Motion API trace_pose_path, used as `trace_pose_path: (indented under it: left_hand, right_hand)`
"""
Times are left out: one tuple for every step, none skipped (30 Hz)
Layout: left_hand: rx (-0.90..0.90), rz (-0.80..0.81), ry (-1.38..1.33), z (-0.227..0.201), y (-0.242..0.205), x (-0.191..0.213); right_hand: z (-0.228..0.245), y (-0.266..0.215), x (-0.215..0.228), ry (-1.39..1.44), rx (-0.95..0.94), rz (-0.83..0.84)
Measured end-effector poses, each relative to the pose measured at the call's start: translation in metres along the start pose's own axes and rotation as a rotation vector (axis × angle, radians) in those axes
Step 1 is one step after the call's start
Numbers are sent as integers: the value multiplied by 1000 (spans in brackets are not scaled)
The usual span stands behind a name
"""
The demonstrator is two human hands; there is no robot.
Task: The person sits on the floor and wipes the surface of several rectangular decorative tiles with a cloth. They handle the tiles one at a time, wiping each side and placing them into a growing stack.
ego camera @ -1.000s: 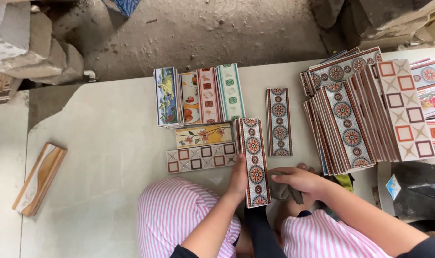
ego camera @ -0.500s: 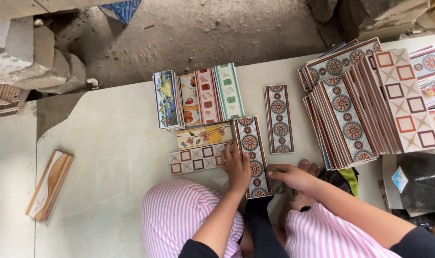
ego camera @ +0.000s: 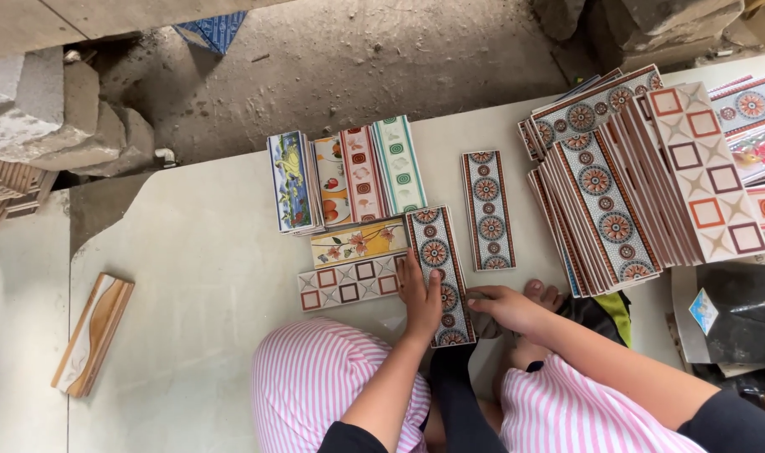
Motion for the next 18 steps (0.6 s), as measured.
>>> trace_pose_path:
  left_hand:
    - [1, 4, 1, -2, 1, 0]
    - [8, 14, 7, -3, 2, 1]
    - [15, 25, 13, -5, 2, 1]
    - [14, 28, 15, -8, 2, 0]
    - [17, 34, 6, -11, 2, 0]
    - [22, 40, -3, -14, 0, 0]
    - [24, 42, -1, -13, 1, 0]
    - [30, 46, 0, -12, 1, 0]
    - [37, 50, 1, -11, 2, 0]
    - [38, 50, 3, -9, 3, 1]
    - [34, 56, -1, -7, 4, 1]
    - [27, 63, -4, -6, 6, 0]
    - [25, 64, -2, -8, 8, 0]
    - [31, 71, 4, -8, 7, 0]
    - [37, 77, 9, -7, 7, 0]
    - [38, 78, 11, -8, 6, 0]
    - [41, 79, 7, -8, 6, 0]
    - [43, 81, 3, -9, 5, -1]
  right_hand:
    - [4, -4, 1, 3, -3, -1]
    - [8, -9, 2, 11, -12, -10]
    - [12, -13, 2, 19, -22, -19]
    - [11, -11, 5, 23, -23, -20]
    - [10, -9, 5, 19, -32, 3]
    - [9, -7, 5, 15, -42, 29]
    - [1, 0, 6, 19, -43, 29]
    - [-7, 7, 7, 7, -45, 23]
    - [-15, 15, 9, -6, -46, 16]
    - [7, -10, 14, -4, -46, 17]
    - [28, -34, 20, 3, -71, 27]
    - [49, -58, 27, 11, -94, 34]
    - [37, -42, 24, 14, -92, 32]
    - [24, -26, 19, 81, -96, 41]
    - [11, -11, 15, 149, -101, 50]
    - [16, -16, 16, 151, -102, 51]
    - [19, -22, 15, 212, -115, 72]
    - [23, -27, 15, 274, -127, 92]
Point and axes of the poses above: each hand's wrist, its own y-axis towards the middle knuckle, its own x-axis out of the back of the hand, z = x × y, the point moved 6 cm from there along y, towards the middle knuckle, and after that the axes turned 13 degrees about -y, right-handed, at the moved point
